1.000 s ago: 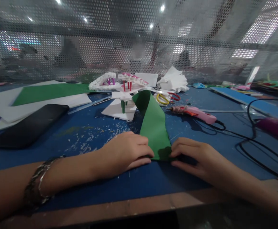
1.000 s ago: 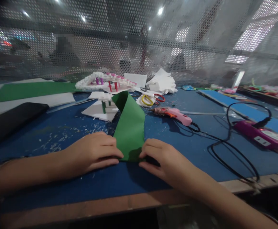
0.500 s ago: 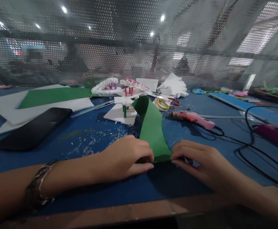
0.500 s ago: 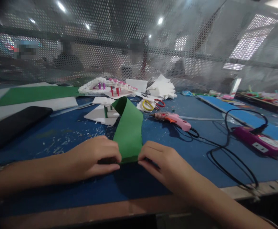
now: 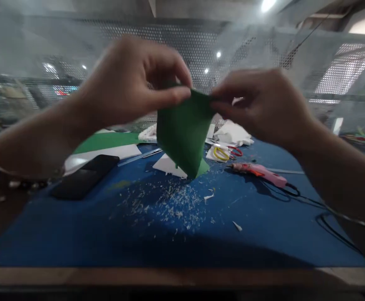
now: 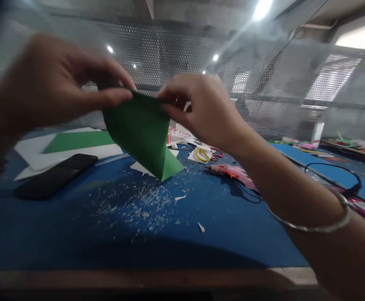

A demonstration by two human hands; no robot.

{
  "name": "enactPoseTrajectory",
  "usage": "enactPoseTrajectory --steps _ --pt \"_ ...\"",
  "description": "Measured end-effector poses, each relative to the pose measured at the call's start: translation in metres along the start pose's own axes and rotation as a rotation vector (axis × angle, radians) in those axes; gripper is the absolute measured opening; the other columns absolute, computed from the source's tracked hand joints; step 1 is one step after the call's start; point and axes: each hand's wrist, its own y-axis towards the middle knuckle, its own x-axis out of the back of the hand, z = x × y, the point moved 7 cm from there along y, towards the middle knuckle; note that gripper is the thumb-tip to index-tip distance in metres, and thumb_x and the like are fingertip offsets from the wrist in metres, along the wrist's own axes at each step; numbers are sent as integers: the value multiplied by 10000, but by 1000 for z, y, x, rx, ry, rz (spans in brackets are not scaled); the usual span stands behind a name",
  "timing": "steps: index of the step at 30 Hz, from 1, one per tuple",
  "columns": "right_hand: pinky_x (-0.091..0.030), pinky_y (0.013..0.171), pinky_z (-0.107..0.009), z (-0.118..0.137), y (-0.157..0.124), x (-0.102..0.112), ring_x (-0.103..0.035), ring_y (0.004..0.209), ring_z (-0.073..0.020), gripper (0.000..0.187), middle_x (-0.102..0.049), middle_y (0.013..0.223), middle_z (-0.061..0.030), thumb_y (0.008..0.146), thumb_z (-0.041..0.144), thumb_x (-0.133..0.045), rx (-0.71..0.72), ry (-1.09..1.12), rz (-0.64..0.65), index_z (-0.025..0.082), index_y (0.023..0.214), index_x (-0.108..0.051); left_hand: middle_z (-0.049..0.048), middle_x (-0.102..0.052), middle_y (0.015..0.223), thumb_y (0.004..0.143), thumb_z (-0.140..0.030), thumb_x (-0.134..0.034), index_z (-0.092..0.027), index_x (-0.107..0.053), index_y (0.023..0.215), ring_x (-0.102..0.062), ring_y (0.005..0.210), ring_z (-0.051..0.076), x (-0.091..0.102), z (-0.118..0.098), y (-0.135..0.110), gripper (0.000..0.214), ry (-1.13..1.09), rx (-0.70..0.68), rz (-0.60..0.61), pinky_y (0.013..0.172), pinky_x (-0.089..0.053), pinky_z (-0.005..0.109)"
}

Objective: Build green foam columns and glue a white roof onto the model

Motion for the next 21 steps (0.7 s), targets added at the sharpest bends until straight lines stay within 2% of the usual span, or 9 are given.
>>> enactPoseTrajectory --steps 2,5,7,10,12,14,16,18,21 --pt "-399 502 -211 -9 28 -2 -504 542 -79 69 -554 606 15 734 126 -556 -54 136 -31 154 760 -613 -37 -602 715 734 -292 -557 -79 -634 951 -578 700 113 11 15 9 313 -104 111 -3 714 -447 321" --pt "-414 447 -220 -23 63 -6 -500 472 -77 46 -537 623 14 742 149 -542 -91 298 -127 179 713 -562 -19 -650 806 722 -274 -585 -58 -626 963 -588 734 111 10 44 11 326 -198 234 95 765 -451 353" --pt "-463 513 -240 -35 76 -13 -557 569 -102 54 -585 781 -19 792 209 -489 -127 295 -131 208 832 -526 -10 -660 801 727 -336 -582 -53 -633 931 -586 719 114 14 73 6 352 -7 346 98 751 -460 369" --pt "-483 665 -275 -52 73 -38 -580 768 -124 311 -572 1026 -75 841 301 -417 -180 226 -7 180 1126 -396 11 -625 750 741 -347 -541 54 -617 787 -578 789 182 28 108 -5 410 179 405 7 795 -420 425" --pt "-476 688 -311 -58 55 -69 -574 820 -174 415 -602 998 -114 772 395 -525 -204 184 197 128 1088 -483 22 -595 792 809 -384 -431 78 -593 795 -566 843 191 45 120 -14 490 476 433 -83 804 -410 395" --pt "-481 635 -315 -60 31 -105 -596 747 -188 503 -642 921 -129 740 449 -551 -232 154 432 95 1096 -516 33 -581 877 862 -356 -376 56 -571 918 -550 889 184 59 119 -23 460 649 434 -180 816 -411 371" --pt "-483 661 -297 -54 10 -136 -609 790 -194 553 -647 976 -131 722 476 -568 -227 130 619 110 1134 -519 31 -564 967 888 -275 -366 -37 -549 1062 -524 950 183 59 106 -29 346 767 339 -181 829 -413 350" --pt "-467 740 -294 -45 -2 -157 -594 906 -204 531 -607 1107 -123 752 498 -524 -207 93 738 151 1154 -523 38 -541 1032 883 -213 -372 -147 -499 1170 -533 932 175 47 89 -34 321 827 203 -140 778 -428 316" --pt "-437 801 -317 -36 -5 -172 -570 976 -229 452 -596 1136 -115 797 488 -464 -197 13 854 168 1096 -575 64 -582 970 875 -249 -401 -148 -520 1143 -553 759 153 12 75 -44 310 899 39 -18 612 -409 253"
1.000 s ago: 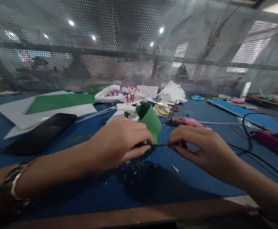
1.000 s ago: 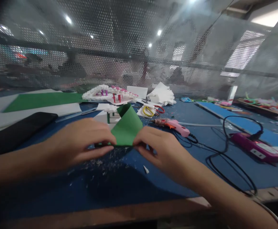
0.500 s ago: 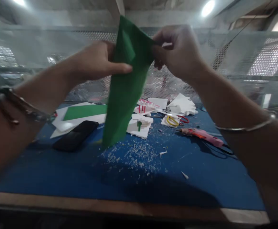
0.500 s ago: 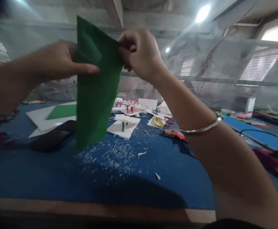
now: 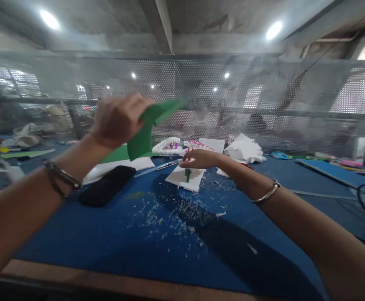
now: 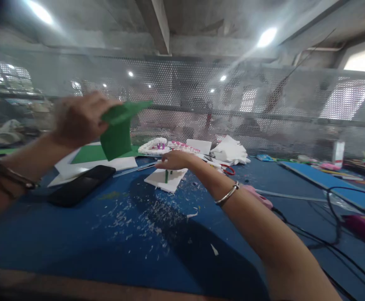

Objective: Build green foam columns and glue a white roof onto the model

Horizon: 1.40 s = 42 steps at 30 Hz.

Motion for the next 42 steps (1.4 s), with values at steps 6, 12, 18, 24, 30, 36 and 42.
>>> enactPoseTrajectory --steps 6,12,18,24,30,36,42 --pt "-432 770 -410 0 11 -5 -561 960 -271 566 -594 1085 -174 790 575 -393 -135 -140 92 113 1061 -577 51 -626 715 844 -98 -381 -135 -630 938 -542 529 142 -60 -55 -50 268 -59 -268 215 446 -312 246" --pt "-426 666 -330 2 8 -8 -575 816 -221 391 -630 935 -136 737 419 -503 -88 -161 170 99 935 -610 20 -657 792 808 -90 -434 -179 -615 970 -570 549 124 -76 -65 -89 259 -159 -381 231 446 -342 225" --pt "-383 590 -276 -8 -26 12 -553 752 -197 327 -627 900 -107 672 301 -526 -55 -134 153 117 936 -584 39 -647 816 825 -151 -411 -170 -599 983 -559 557 124 -78 -67 -93 246 -257 -402 254 455 -354 234" --pt "-368 548 -233 -14 -38 18 -551 662 -132 252 -640 787 -33 770 359 -434 -71 -175 65 181 802 -609 35 -626 681 853 -89 -304 -147 -607 917 -516 488 120 -55 -79 -97 315 -303 -493 55 428 -330 247" --pt "-269 459 -270 -16 -44 25 -548 569 -196 184 -614 633 -98 732 180 -441 -298 -440 -166 162 626 -590 24 -643 690 878 -109 -277 -167 -604 904 -528 515 112 -50 -74 -100 334 -333 -449 -30 456 -337 246" --pt "-250 458 -274 -5 -50 41 -576 676 -239 196 -628 739 -128 811 147 -397 -330 -547 -351 151 813 -593 8 -646 676 891 -112 -280 -167 -581 913 -517 500 114 -42 -64 -100 306 -345 -410 -103 472 -318 251" --pt "-323 509 -269 -6 -40 43 -546 752 -194 224 -614 795 -88 860 171 -354 -109 -532 -578 145 819 -573 -21 -624 659 872 -90 -370 -204 -516 984 -521 535 88 -10 -74 -103 216 -488 -470 -196 528 -347 242"
